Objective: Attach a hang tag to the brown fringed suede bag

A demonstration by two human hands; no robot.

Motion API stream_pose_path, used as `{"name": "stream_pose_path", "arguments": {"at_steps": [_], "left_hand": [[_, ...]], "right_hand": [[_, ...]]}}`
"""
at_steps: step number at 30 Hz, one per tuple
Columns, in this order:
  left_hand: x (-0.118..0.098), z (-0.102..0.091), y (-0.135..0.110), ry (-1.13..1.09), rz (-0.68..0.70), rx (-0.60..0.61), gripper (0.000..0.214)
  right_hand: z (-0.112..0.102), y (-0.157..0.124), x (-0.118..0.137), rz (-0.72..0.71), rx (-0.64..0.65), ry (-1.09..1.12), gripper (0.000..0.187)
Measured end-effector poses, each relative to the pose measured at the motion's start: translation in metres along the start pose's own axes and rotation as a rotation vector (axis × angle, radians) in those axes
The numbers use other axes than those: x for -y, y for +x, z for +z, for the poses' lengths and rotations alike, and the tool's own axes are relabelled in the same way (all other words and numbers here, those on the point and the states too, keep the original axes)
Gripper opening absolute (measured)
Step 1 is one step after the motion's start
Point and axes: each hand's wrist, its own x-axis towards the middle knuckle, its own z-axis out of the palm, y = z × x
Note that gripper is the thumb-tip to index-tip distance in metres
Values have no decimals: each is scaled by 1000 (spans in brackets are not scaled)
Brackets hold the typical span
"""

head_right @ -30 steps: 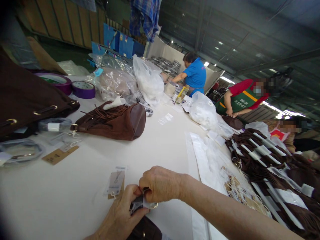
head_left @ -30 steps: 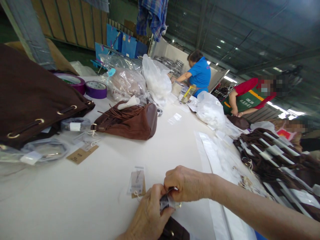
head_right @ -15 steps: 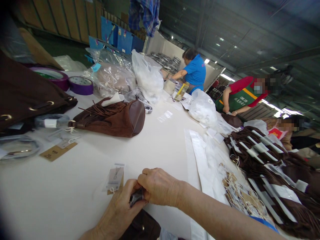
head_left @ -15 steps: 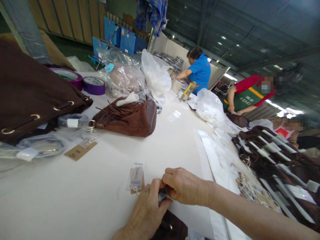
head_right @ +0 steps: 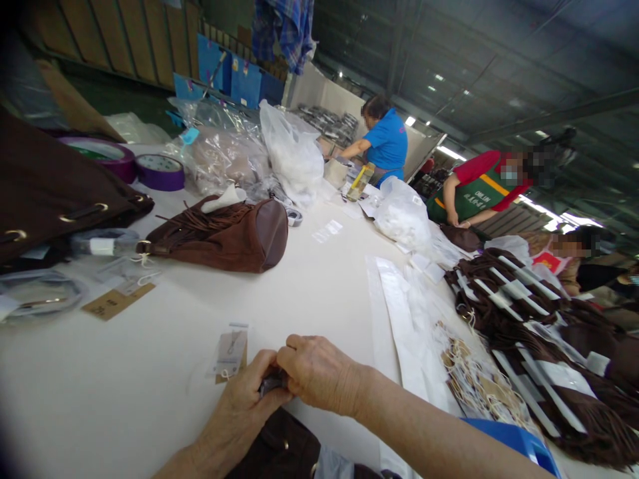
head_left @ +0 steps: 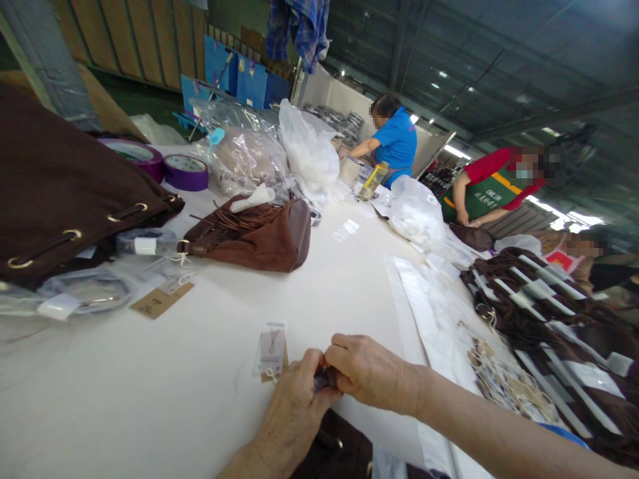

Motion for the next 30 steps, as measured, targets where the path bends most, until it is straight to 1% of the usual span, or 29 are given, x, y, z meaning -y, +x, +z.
{"name": "stream_pose_path", "arguments": {"at_steps": [2,6,10,13,15,19,21,24,30], "left_hand": [[-4,-2,1,-56,0,25,8],[-10,-3,3,-152,-59,45,8],[-9,-2,6,-211,-75,45,9],[-8,-1,7,-209,-66,38,8],[-8,-2,6,-194,-68,30,7],[-10,-4,4,-136,-40,6,7],[-10,-5,3,-107,-20,-2,6],[-11,-6,2,-76,-12,2,7],[-14,-9,4,2,-16,17,13]], "right_hand": [[-2,-1,0,5,-1,22,15],[-6,-3,3,32,18,109,13],[-10,-7,9,60,53,119,12],[-7,-12,13,73,34,120,13],[0,-16,15,98,-47,150,14],[23,-25,19,161,-337,267,19],[32,-28,22,167,-447,319,21],[41,-33,27,138,-513,355,25],[49,-42,33,84,-544,396,41]]}}
